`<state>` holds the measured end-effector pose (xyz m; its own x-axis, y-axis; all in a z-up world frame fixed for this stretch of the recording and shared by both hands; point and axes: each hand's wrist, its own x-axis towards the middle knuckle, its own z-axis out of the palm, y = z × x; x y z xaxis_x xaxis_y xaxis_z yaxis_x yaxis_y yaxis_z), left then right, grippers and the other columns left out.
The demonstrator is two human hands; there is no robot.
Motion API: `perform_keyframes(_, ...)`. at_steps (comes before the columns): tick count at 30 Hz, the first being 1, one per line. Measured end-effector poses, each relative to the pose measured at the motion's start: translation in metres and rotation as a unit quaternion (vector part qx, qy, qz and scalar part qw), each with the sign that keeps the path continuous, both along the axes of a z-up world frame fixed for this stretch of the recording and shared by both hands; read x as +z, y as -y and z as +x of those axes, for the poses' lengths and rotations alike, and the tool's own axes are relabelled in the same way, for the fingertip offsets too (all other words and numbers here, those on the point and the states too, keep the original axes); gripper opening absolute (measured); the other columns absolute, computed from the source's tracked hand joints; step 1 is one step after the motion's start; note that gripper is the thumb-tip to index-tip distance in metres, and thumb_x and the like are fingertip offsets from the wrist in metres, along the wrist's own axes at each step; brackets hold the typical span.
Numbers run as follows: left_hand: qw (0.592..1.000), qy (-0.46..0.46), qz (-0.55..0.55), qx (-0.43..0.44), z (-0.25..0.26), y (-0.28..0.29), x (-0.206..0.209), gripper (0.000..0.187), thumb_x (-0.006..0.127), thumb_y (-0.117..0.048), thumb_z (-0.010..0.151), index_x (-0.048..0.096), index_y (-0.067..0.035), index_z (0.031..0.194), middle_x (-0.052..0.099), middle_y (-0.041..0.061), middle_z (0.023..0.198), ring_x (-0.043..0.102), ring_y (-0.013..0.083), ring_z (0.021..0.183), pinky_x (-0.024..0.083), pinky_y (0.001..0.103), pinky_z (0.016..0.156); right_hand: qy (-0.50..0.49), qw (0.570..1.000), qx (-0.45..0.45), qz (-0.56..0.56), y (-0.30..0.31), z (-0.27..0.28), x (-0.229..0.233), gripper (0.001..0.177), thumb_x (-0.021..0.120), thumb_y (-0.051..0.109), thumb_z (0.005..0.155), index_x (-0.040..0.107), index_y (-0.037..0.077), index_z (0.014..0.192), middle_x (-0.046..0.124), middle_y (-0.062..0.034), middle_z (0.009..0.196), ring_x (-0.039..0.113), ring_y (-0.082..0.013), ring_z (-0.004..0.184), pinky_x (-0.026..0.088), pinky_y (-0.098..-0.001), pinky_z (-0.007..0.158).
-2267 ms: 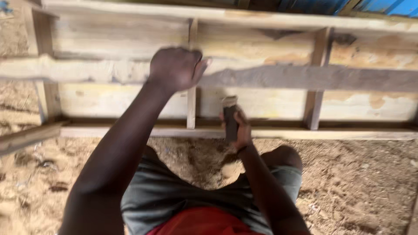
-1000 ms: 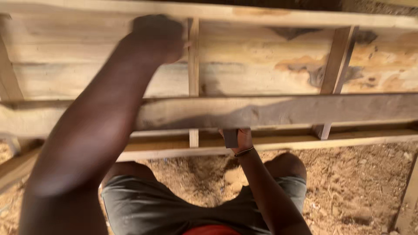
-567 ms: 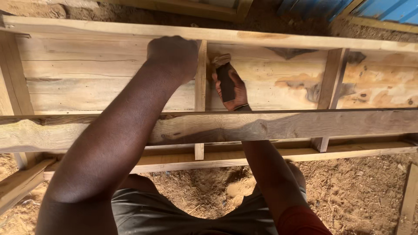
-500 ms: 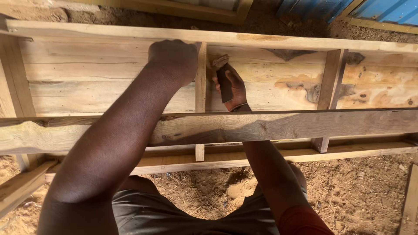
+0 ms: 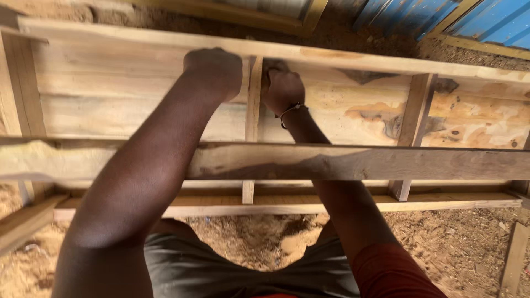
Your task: The person sands the inner surfaces and joints of a wooden bench frame by hand.
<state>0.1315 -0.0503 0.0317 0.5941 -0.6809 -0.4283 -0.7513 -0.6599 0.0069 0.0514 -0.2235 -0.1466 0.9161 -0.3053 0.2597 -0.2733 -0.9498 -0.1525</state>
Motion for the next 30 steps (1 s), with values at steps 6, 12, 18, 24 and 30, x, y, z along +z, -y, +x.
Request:
perform_keyframes(6,1.000,-0.008,-0.013,-0.008,-0.005,-0.003,0.001,0.031,0.056,-0.013,0.100,0.065,-0.011,0.130,0.070,0.013,0.126,0.069,0.0289,0.113,0.056,0.049,0.092,0.018,0.996,0.013,0.085,0.003,-0.010,0.000,0.027,0.056,0.024,0.098,0.076,0.005,0.101,0.073,-0.0154,0.111,0.071,-0.0311,0.090,0.058,-0.0462,0.087)
perform_keyframes(12,1.000,0.002,-0.014,-0.018,-0.007,-0.004,0.003,0.034,0.053,-0.015,0.102,0.062,-0.012,0.135,0.065,0.015,0.131,0.067,0.0308,0.116,0.054,0.051,0.095,0.000,1.000,-0.004,0.026,0.013,-0.021,-0.010,0.021,0.060,0.019,0.094,0.072,0.004,0.101,0.072,-0.0184,0.109,0.071,-0.0325,0.084,0.058,-0.0459,0.085)
perform_keyframes(18,0.999,0.015,-0.030,-0.016,-0.006,-0.006,0.001,0.035,0.056,-0.014,0.099,0.063,-0.012,0.133,0.066,0.015,0.129,0.066,0.0317,0.117,0.054,0.051,0.094,0.085,0.995,0.035,0.038,0.031,-0.043,0.003,0.032,0.064,0.010,0.081,0.068,0.005,0.112,0.071,-0.0182,0.107,0.071,-0.0355,0.093,0.058,-0.0482,0.081)
perform_keyframes(24,0.998,0.036,-0.050,-0.014,-0.002,-0.006,0.007,0.033,0.056,-0.009,0.096,0.066,-0.017,0.127,0.069,0.012,0.124,0.067,0.0320,0.114,0.056,0.049,0.088,0.077,0.992,0.001,0.096,0.051,-0.053,0.008,0.044,0.063,0.012,0.076,0.068,0.006,0.119,0.067,-0.0205,0.120,0.069,-0.0394,0.092,0.058,-0.0509,0.082)
perform_keyframes(30,0.831,0.242,-0.476,-0.155,-0.057,-0.037,-0.002,0.014,0.061,-0.023,0.103,0.068,-0.011,0.101,0.069,0.009,0.086,0.067,0.0266,0.074,0.053,0.042,0.062,0.014,0.997,-0.028,0.076,0.070,-0.063,-0.013,0.021,0.063,0.018,0.082,0.074,0.007,0.097,0.068,-0.0183,0.117,0.069,-0.0384,0.097,0.057,-0.0500,0.088)
